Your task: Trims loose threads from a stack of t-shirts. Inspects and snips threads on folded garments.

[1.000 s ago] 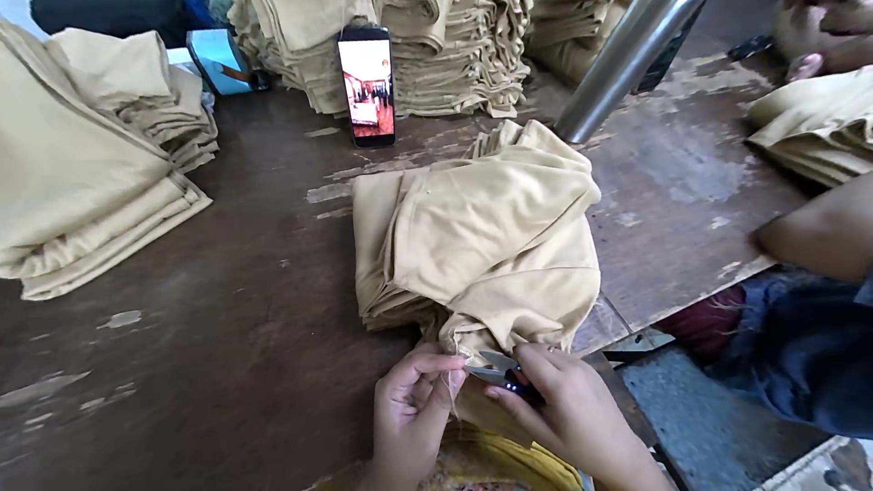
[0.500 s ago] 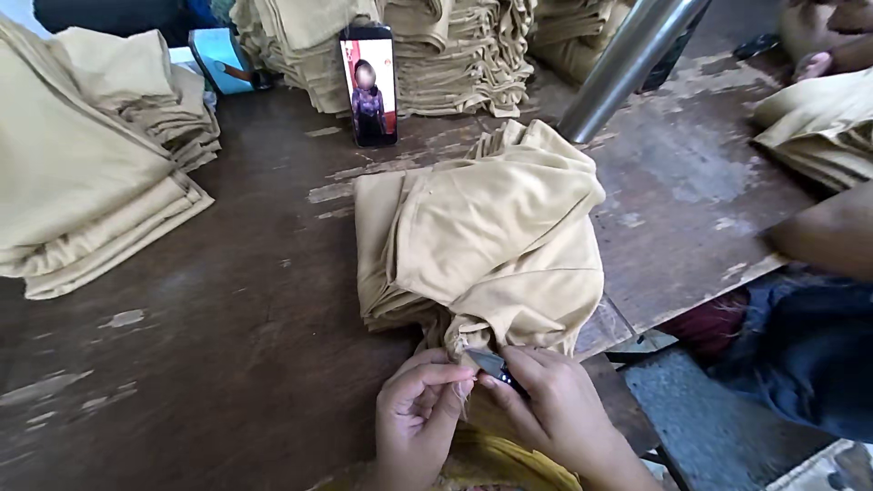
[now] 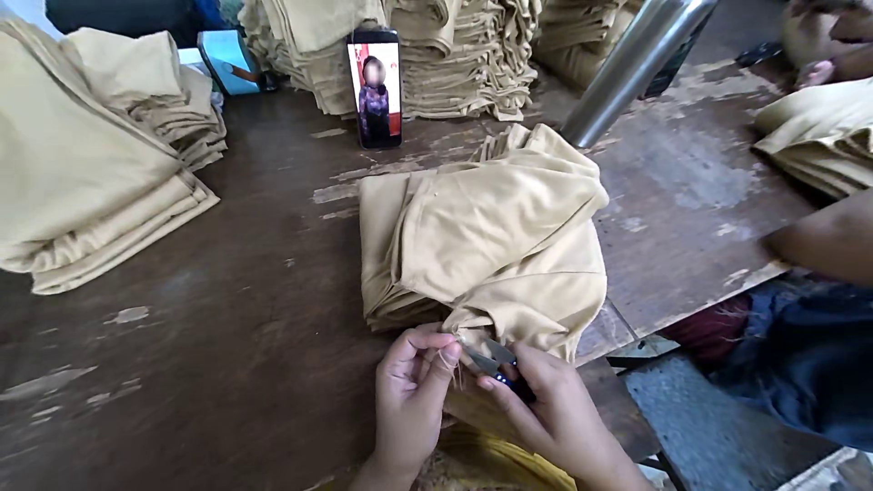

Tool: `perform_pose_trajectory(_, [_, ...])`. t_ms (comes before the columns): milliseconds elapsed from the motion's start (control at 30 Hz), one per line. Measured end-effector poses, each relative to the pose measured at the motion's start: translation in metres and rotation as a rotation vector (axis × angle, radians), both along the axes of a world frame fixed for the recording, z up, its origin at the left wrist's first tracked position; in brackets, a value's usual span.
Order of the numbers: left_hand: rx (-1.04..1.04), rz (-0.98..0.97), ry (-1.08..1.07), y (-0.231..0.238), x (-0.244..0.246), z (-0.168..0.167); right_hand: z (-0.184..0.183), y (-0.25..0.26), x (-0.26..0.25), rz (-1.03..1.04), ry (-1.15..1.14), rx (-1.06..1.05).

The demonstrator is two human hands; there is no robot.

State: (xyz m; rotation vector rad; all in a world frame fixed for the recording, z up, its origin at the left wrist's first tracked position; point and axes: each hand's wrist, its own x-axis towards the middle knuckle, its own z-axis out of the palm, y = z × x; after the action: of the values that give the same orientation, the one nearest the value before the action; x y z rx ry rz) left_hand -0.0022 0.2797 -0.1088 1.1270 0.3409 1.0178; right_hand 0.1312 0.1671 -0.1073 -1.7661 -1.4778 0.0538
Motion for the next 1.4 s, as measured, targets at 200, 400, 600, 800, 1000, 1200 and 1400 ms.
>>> perform_pose_trajectory(200, [-0.001, -0.009, 0.001, -0.002, -0.009, 0.004, 0.001, 0.002, -0.004, -0.018, -0.089, 0.006])
perform_pose_trajectory(400, [0.115, 0.030, 0.042, -0.005, -0.011, 0.007, 0.003, 0.010, -0.010, -0.050, -0.166, 0.017])
perform_pose_trajectory(600, [0.144, 0.059, 0.088, -0.006, -0.012, 0.006, 0.005, 0.012, -0.010, -0.072, -0.157, 0.011])
perform_pose_trajectory(800, [0.137, 0.070, 0.070, -0.006, -0.008, 0.006, 0.013, 0.000, -0.002, -0.030, -0.090, 0.011])
perform_pose_trajectory(1000, [0.167, 0.109, 0.041, -0.005, -0.003, 0.001, 0.011, -0.005, 0.001, -0.069, -0.201, -0.035])
perform_pose_trajectory(1200, [0.146, 0.063, 0.011, -0.008, -0.006, 0.003, 0.009, -0.002, -0.002, -0.066, -0.250, -0.042])
perform_pose_trajectory(1400, [0.157, 0.055, 0.027, -0.008, -0.009, 0.001, 0.009, 0.004, -0.003, -0.045, -0.245, -0.038])
